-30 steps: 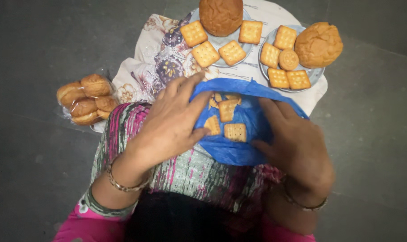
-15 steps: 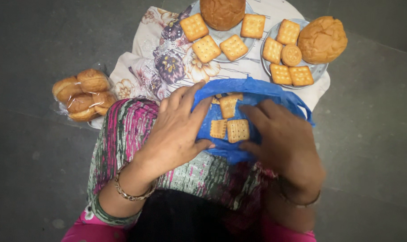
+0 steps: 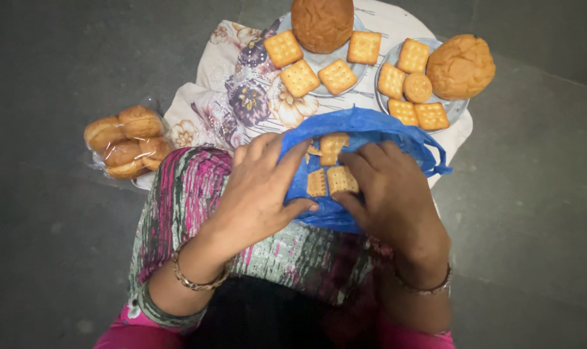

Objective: The person sits on the floor and unpacks various bakery items, including round bread rolls and square biscuits, from plastic bags. They arrange the items onto two metal plates placed on a cloth, then fold the empty blue bag.

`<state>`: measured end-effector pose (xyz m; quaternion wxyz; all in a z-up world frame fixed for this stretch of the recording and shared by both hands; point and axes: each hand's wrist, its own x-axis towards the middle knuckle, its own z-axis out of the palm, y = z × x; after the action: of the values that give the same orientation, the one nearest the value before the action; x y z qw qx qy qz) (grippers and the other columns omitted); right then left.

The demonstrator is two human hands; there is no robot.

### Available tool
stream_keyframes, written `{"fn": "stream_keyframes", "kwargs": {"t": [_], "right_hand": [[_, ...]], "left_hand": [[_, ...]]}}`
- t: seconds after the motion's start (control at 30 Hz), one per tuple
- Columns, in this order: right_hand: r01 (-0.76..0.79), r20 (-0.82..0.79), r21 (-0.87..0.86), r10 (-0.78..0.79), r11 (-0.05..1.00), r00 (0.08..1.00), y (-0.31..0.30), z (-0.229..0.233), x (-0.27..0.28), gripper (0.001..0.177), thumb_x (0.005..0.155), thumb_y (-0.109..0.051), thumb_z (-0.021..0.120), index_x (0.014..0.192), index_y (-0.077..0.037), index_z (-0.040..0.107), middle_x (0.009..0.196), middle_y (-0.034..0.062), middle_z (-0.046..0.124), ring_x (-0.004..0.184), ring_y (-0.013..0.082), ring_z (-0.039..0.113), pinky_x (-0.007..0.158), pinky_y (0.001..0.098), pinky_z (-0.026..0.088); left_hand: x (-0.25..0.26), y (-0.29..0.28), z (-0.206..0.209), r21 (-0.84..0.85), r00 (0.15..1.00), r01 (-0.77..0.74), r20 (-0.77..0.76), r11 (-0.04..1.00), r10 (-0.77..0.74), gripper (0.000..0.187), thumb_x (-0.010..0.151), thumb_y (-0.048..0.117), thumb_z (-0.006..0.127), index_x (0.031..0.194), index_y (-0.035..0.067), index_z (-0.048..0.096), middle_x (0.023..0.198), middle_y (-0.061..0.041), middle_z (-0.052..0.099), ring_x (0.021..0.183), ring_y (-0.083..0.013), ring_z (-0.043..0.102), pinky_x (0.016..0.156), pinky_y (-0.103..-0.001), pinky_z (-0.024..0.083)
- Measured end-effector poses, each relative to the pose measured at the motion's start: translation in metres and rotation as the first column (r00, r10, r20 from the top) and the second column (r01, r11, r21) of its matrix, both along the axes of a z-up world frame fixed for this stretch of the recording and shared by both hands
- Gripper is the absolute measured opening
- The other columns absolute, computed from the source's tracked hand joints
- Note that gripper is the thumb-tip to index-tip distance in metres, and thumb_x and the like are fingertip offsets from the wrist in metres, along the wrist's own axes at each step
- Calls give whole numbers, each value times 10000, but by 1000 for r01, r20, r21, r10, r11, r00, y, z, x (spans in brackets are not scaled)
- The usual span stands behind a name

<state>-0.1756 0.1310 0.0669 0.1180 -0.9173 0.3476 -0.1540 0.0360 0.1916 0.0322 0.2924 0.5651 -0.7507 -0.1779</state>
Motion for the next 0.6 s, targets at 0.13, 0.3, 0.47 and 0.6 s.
{"fn": "stream_keyframes", "kwargs": {"t": [0.13, 0.3, 0.47, 0.6], "right_hand": [[41, -31, -19, -42, 999, 999, -1, -5, -3, 219, 762, -177, 821, 911, -72, 700, 870, 120, 650, 858, 355, 609, 756, 457, 492], [158, 186, 12, -158, 987, 970, 10, 12, -9, 180, 824, -48, 765, 997, -63, 721, 898, 119, 674, 812, 317, 667, 692, 398, 516], [238, 262, 67, -247, 969, 933, 17, 30, -11, 218, 842, 18, 756, 1048, -50, 734, 947, 124, 697, 775, 266, 682, 688, 343, 524], [234, 311, 1, -223, 972, 924, 18, 28, -10, 214, 874, 31, 756, 1072, -40, 720, 993, 129, 705, 882, 279, 707, 758, 352, 546]], "left_hand": [[-8, 2, -3, -35, 999, 16, -30, 999, -17, 872, 701, 344, 886, 1409, 8, 505, 1330, -196, 530, 1290, -382, 439, 1022, -508, 329], [-18, 5, -4, -60, 985, 151, -71, 987, -155, 885, 691, 325, 883, 1421, 6, 497, 1395, -212, 490, 1352, -384, 412, 1070, -519, 306], [-25, 8, -3, -86, 979, 171, -94, 982, -179, 874, 712, 328, 869, 1439, 12, 500, 1485, -270, 417, 1402, -433, 351, 1118, -536, 274], [-29, 8, -2, -185, 982, 88, -151, 979, -116, 748, 774, 341, 868, 1384, 35, 561, 1532, -327, 317, 1422, -485, 311, 1134, -548, 260]]}}
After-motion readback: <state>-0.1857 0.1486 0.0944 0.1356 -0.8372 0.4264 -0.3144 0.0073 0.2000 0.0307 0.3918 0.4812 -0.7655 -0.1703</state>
